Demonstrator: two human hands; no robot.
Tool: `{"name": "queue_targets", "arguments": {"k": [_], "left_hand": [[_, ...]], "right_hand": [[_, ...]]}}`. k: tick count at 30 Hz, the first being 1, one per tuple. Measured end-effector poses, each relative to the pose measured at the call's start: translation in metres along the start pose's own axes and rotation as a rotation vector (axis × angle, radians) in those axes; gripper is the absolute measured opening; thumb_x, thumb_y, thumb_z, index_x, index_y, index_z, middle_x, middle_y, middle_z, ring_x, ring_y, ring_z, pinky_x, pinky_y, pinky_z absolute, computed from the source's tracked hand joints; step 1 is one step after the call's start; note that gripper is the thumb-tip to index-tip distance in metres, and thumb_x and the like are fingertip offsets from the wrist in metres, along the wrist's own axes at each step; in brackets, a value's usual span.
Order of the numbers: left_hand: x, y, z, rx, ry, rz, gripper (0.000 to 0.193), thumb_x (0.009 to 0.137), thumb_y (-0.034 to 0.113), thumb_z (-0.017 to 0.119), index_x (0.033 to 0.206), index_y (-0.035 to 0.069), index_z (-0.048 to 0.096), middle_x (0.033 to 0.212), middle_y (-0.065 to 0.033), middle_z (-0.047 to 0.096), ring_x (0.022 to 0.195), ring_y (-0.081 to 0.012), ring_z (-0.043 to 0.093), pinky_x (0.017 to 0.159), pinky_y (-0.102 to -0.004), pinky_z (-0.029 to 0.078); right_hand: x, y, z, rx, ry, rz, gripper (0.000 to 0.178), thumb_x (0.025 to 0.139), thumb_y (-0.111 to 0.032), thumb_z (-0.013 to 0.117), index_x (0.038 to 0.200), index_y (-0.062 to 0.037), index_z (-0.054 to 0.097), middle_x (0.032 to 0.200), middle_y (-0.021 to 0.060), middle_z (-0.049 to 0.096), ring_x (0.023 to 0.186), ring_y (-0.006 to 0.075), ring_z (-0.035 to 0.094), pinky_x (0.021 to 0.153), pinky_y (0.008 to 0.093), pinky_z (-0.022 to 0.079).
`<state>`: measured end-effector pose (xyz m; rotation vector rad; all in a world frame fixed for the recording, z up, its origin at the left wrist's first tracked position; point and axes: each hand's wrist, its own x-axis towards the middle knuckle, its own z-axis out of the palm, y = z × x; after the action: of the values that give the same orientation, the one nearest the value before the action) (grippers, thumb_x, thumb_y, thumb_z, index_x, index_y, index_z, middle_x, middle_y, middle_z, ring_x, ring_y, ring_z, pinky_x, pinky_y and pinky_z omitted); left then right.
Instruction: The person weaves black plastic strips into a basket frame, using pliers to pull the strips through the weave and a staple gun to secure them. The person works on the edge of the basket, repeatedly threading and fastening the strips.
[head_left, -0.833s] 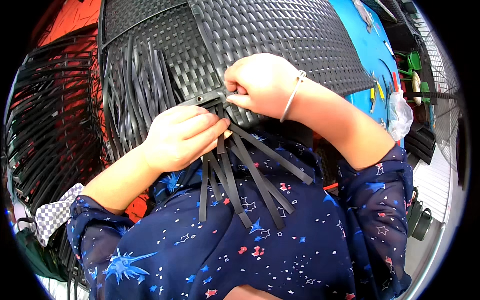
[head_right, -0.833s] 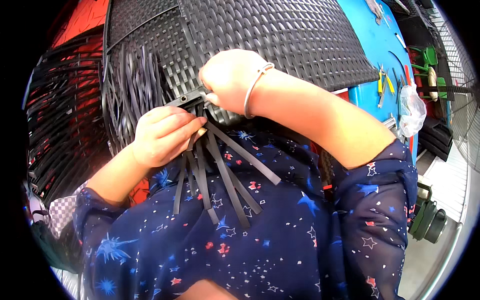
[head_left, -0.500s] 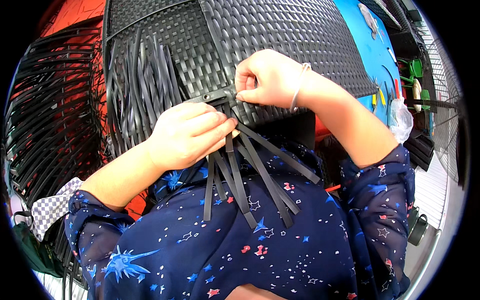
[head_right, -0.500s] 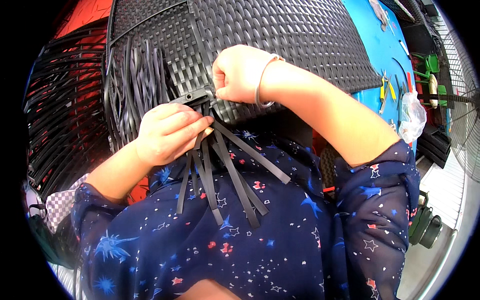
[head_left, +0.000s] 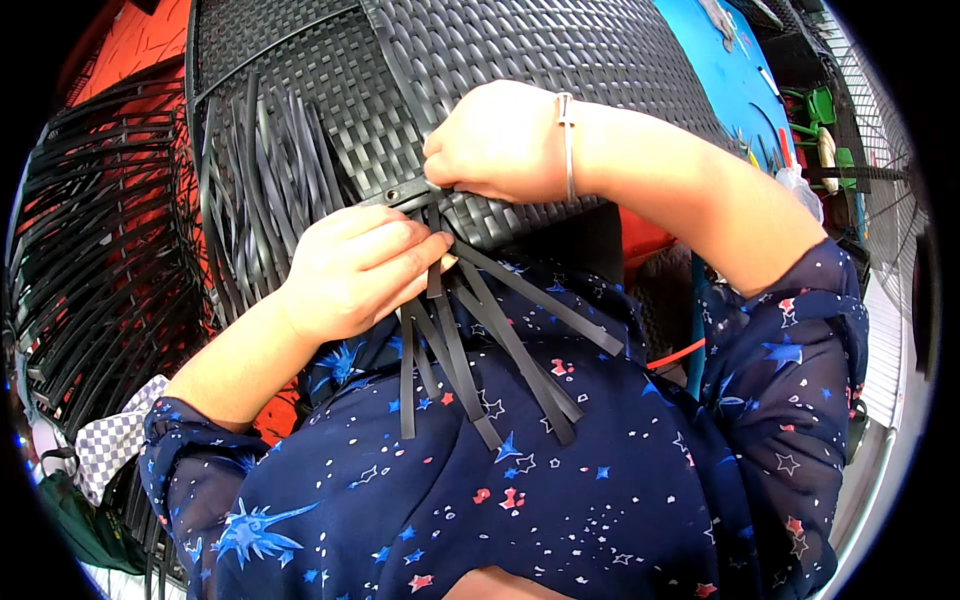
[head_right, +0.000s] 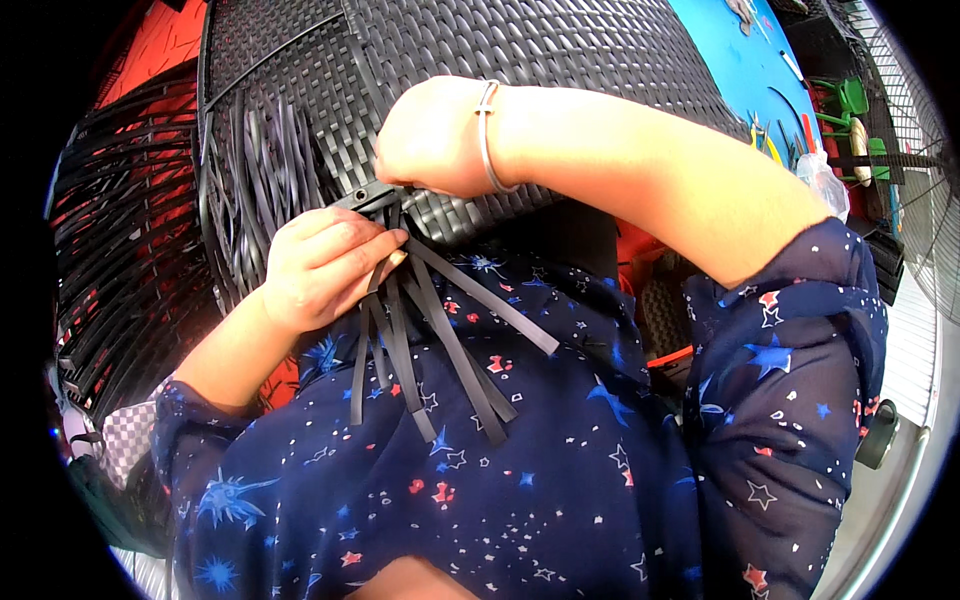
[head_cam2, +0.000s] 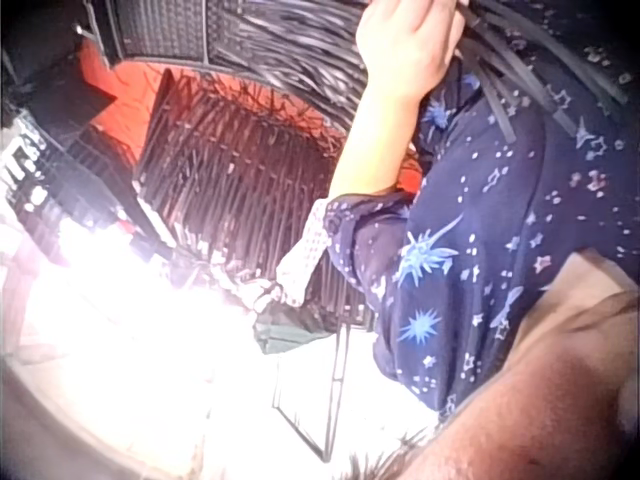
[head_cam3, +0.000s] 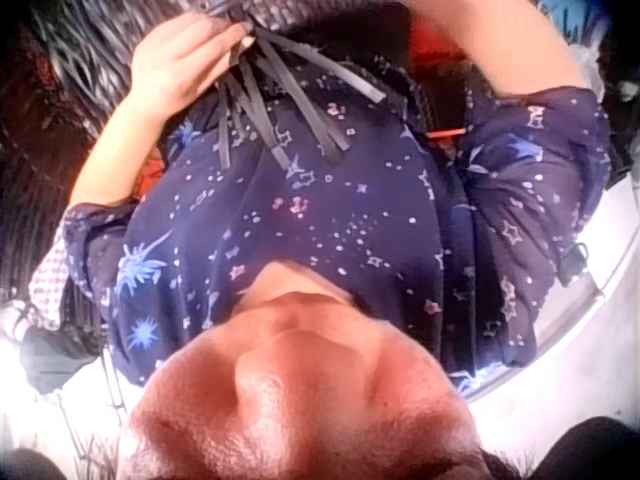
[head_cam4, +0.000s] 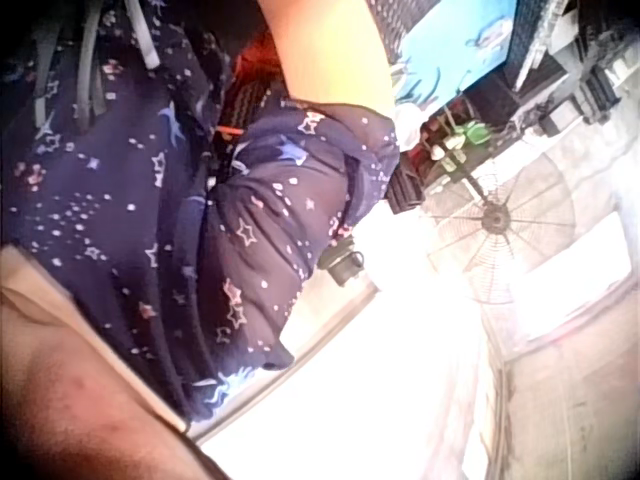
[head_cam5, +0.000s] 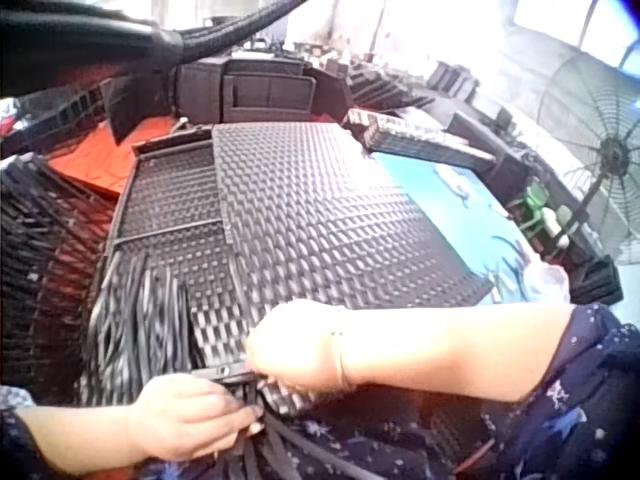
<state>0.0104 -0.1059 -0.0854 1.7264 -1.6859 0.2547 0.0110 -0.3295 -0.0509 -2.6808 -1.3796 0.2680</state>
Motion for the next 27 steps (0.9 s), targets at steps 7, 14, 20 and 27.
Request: {"name": "queue_targets", "arguments": {"k": [7, 14, 20, 27], "left_hand": [[-0.003, 0.000, 0.004, 0.023, 0.005, 0.029, 0.025, 0.071, 0.006, 0.075, 0.095, 0.001, 0.070, 0.078, -0.0055, 0.061, 0.069, -0.0209, 0.061, 0.061, -0.0313, 0.051], [-0.002, 0.000, 0.004, 0.007, 0.000, 0.017, 0.026, 0.070, 0.005, 0.076, 0.095, 0.000, 0.070, 0.078, -0.0061, 0.062, 0.069, -0.0219, 0.061, 0.062, -0.0314, 0.050], [-0.001, 0.000, 0.005, 0.001, 0.008, 0.003, 0.024, 0.070, 0.004, 0.076, 0.093, 0.000, 0.070, 0.078, -0.0070, 0.062, 0.068, -0.0224, 0.062, 0.061, -0.0319, 0.051], [0.000, -0.004, 0.002, -0.066, 0.053, -0.056, 0.018, 0.076, 0.006, 0.073, 0.092, 0.000, 0.070, 0.078, -0.0089, 0.063, 0.067, -0.0243, 0.062, 0.059, -0.0338, 0.052]], "right_hand": [[-0.021, -0.012, 0.011, -0.185, 0.276, -0.103, 0.010, 0.070, -0.017, 0.060, 0.076, -0.0103, 0.056, 0.072, 0.0032, 0.051, 0.068, 0.0194, 0.062, 0.056, 0.0329, 0.051], [-0.013, -0.011, 0.012, 0.190, 0.164, 0.254, 0.011, 0.079, -0.017, 0.061, 0.085, -0.0099, 0.068, 0.088, 0.0049, 0.066, 0.083, 0.0288, 0.065, 0.073, 0.0399, 0.052], [-0.012, -0.012, 0.014, 0.105, 0.173, 0.275, 0.011, 0.078, -0.016, 0.064, 0.083, -0.0057, 0.063, 0.079, 0.0078, 0.060, 0.071, 0.0285, 0.063, 0.063, 0.0381, 0.051], [-0.027, -0.027, 0.033, -0.283, 0.445, -0.004, 0.008, 0.074, -0.015, 0.061, 0.077, -0.0075, 0.059, 0.072, 0.0023, 0.050, 0.062, 0.0165, 0.056, 0.055, 0.0298, 0.048]]}}
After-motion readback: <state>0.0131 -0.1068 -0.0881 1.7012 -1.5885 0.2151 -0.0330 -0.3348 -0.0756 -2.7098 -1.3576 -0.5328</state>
